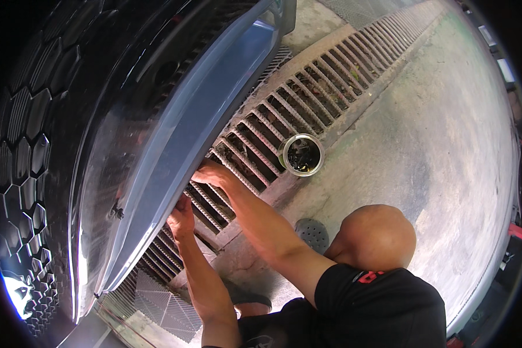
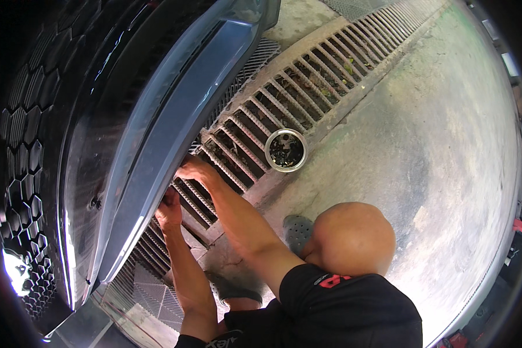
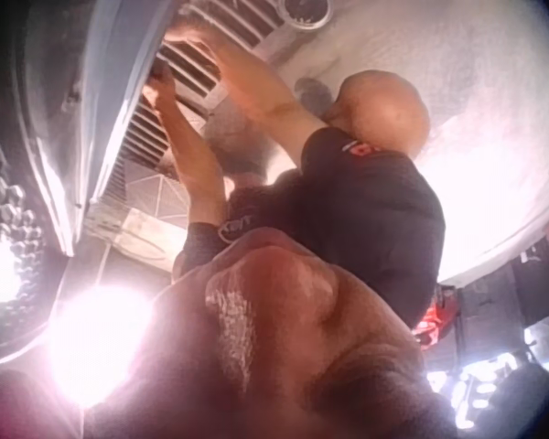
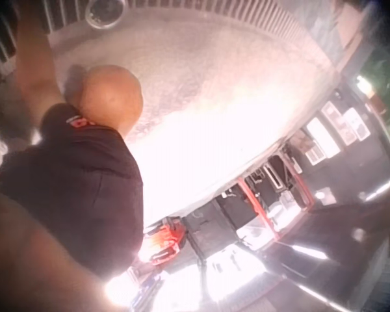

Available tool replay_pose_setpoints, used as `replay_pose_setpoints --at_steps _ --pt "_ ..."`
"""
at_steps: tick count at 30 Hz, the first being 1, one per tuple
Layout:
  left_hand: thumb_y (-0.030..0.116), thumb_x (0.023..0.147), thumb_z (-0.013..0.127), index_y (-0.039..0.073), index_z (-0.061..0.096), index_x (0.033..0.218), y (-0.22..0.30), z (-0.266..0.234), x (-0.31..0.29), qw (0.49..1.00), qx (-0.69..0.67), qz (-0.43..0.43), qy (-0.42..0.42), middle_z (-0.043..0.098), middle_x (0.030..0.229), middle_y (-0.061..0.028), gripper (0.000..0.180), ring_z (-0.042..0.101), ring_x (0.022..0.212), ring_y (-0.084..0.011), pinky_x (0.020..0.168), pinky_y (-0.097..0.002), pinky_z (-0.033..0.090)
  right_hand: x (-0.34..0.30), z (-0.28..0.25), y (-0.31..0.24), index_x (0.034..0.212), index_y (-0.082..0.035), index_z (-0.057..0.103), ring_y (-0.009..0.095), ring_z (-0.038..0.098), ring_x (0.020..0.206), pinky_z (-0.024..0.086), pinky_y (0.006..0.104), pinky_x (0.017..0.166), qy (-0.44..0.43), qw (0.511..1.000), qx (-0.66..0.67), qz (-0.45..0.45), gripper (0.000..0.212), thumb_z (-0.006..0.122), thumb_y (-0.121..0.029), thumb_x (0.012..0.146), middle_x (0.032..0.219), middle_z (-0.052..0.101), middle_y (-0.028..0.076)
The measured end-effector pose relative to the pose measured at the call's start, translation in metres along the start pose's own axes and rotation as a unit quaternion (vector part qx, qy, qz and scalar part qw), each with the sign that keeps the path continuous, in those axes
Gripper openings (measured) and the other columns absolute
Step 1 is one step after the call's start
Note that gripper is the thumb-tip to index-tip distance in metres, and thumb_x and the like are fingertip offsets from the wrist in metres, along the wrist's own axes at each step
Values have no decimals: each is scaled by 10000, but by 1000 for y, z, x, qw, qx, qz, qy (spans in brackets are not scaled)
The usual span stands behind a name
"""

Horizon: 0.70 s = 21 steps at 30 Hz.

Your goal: The person kneels in front of a car and uses a screwdriver to tighten screws along the bottom edge of the front bumper. They repeatedly dip the screwdriver into a small container of screws and fasten them into the bumper's mounting points.

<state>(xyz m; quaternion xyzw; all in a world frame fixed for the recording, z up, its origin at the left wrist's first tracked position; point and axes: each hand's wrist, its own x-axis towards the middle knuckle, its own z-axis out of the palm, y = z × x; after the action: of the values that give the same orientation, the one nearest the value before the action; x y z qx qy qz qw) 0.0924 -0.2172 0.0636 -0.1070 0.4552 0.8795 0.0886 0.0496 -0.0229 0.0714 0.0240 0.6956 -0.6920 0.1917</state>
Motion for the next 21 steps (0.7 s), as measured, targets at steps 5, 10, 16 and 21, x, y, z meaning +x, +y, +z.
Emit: replay_pose_setpoints --at_steps 5,10,16,21 --pt "181 987 612 96 640 914 -11 19 9 933 349 -76 -27 439 649 40 115 332 506 -72 475 -250 266 15 -12 37 1269 -82 653 362 602 1204 457 462 1050 -62 942 -278 -175 484 539 -432 954 1301 653 216" --pt "133 969 631 107 714 985 -15 -14 27 835 535 129 -21 461 658 64 88 332 537 -49 485 -245 263 12 -4 19 1312 -78 624 292 627 1168 502 413 1001 -157 894 -395 -144 403 514 -338 1026 1315 660 161" --pt "79 989 620 51 646 1265 -38 38 -4 921 380 15 83 684 1081 -49 279 620 937 -167 844 -341 509 -22 24 17 1310 -1 588 149 634 1024 544 259 805 38 950 302 67 513 734 -323 938 1213 660 115" --pt "119 1070 518 19 609 1304 -56 47 -19 968 214 99 87 672 1149 -46 270 617 986 -118 847 -278 496 -23 49 10 1289 -18 591 163 616 1072 520 310 928 88 931 352 43 554 780 -371 905 1154 660 81"
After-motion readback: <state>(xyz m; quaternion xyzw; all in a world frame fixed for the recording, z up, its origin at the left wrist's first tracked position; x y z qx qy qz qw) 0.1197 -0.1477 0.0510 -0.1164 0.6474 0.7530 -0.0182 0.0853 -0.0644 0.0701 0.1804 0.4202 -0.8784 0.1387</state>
